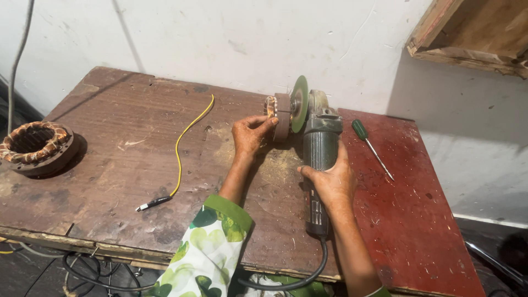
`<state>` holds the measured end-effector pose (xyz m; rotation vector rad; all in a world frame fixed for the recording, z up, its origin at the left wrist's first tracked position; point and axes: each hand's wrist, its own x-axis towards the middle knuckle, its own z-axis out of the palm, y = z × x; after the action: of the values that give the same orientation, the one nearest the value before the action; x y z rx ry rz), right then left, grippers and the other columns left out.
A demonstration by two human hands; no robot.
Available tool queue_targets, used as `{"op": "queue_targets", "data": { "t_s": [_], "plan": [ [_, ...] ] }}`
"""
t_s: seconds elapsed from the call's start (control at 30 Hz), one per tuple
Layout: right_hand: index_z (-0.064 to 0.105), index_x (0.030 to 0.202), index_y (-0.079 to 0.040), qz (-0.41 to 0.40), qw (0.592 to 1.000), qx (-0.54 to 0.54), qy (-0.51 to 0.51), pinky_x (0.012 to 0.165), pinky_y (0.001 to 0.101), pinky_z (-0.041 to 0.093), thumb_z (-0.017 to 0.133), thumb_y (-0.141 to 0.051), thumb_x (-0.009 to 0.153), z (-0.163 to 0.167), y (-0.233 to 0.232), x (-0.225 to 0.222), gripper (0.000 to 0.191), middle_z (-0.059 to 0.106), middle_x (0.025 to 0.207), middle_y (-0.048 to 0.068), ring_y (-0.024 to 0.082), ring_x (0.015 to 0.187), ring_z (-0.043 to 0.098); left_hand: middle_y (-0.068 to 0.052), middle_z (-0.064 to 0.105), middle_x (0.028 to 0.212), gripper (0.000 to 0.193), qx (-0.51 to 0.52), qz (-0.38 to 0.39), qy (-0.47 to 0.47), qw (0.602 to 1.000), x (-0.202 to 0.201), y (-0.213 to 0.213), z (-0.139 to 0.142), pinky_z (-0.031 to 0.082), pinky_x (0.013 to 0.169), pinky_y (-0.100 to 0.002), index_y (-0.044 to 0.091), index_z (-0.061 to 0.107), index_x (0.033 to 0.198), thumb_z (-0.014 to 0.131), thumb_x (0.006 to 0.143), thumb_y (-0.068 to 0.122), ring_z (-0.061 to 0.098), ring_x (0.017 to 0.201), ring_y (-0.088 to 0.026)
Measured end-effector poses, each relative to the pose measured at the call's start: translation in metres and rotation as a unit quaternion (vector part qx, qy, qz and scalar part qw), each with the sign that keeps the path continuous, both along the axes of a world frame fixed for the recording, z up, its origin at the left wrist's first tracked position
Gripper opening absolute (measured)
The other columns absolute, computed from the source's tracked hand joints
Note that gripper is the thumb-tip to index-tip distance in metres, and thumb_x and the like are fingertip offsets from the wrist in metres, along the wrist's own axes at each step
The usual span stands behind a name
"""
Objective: The person uses an angle grinder to grind the surface of a cylindrical motor stator, rotating it to access different areas. After grinding, they pull away loose copper wire strands from the stator by hand.
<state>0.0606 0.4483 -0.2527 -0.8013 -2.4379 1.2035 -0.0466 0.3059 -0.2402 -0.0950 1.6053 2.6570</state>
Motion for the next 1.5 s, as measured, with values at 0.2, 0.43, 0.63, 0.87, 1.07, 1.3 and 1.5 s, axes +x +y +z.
{"op": "queue_targets", "data": {
  "t_s": [0.2,0.43,0.63,0.87,1.07,1.3,1.5],
  "plan": [
    [0.032,0.154,-0.025,0.002,1.0,-0.007,0.008,0.062,0.0333,0.063,0.092,-0.02,0.06,-0.004,0.0,0.002,0.112,0.076,0.099,0.008,0.019,0.065,0.075,-0.023,0.075,0.097,0.024,0.027,0.002,-0.001,1.0,0.003,0.0,0.002,0.071,0.066,-0.053,0.0,0.075,0.095,0.082,0.073,0.004,0.077,0.09,-0.034],
    [0.035,0.153,-0.023,0.007,1.0,0.01,0.018,0.064,0.0326,0.061,0.094,-0.021,0.058,-0.007,-0.001,0.001,0.112,0.077,0.098,0.007,0.018,0.066,0.075,-0.024,0.075,0.095,0.023,0.021,0.002,0.008,1.0,0.002,-0.003,0.002,0.07,0.066,-0.054,-0.001,0.075,0.094,0.083,0.074,0.004,0.077,0.088,-0.035],
    [0.035,0.153,-0.021,-0.001,1.0,-0.017,0.015,0.056,0.0331,0.062,0.091,-0.018,0.06,0.0,-0.006,0.005,0.109,0.076,0.094,0.009,0.02,0.06,0.074,-0.023,0.075,0.096,0.024,0.024,-0.001,0.008,1.0,0.001,-0.004,0.001,0.071,0.066,-0.053,-0.001,0.075,0.094,0.083,0.073,0.004,0.077,0.089,-0.034],
    [0.034,0.154,-0.023,0.003,0.999,-0.035,0.008,0.05,0.0325,0.061,0.089,-0.016,0.063,0.006,-0.01,0.007,0.106,0.076,0.093,0.008,0.019,0.055,0.073,-0.023,0.075,0.096,0.024,0.022,-0.004,0.01,1.0,0.002,-0.006,-0.001,0.07,0.066,-0.052,-0.001,0.075,0.095,0.083,0.074,0.005,0.077,0.088,-0.035],
    [0.031,0.154,-0.023,0.007,1.0,-0.015,0.005,0.054,0.0325,0.061,0.09,-0.017,0.063,0.0,-0.005,0.006,0.108,0.075,0.096,0.008,0.019,0.057,0.073,-0.022,0.076,0.097,0.023,0.017,-0.001,0.011,1.0,0.001,-0.005,-0.001,0.071,0.067,-0.052,0.0,0.076,0.095,0.083,0.073,0.006,0.077,0.091,-0.035],
    [0.031,0.155,-0.024,0.008,1.0,-0.022,-0.007,0.057,0.0343,0.063,0.089,-0.019,0.064,-0.001,-0.003,0.007,0.108,0.075,0.098,0.008,0.02,0.059,0.074,-0.022,0.075,0.098,0.023,0.019,0.005,0.004,1.0,0.002,-0.004,-0.001,0.069,0.066,-0.052,0.0,0.075,0.095,0.083,0.074,0.005,0.077,0.091,-0.034],
    [0.037,0.153,-0.023,0.001,1.0,0.02,-0.008,0.069,0.0349,0.062,0.092,-0.025,0.057,0.0,-0.004,0.006,0.11,0.076,0.099,0.008,0.021,0.07,0.076,-0.023,0.075,0.097,0.023,0.015,0.006,0.009,1.0,0.002,-0.004,-0.002,0.071,0.066,-0.051,0.0,0.076,0.096,0.082,0.075,0.005,0.077,0.088,-0.033]
  ]
}}
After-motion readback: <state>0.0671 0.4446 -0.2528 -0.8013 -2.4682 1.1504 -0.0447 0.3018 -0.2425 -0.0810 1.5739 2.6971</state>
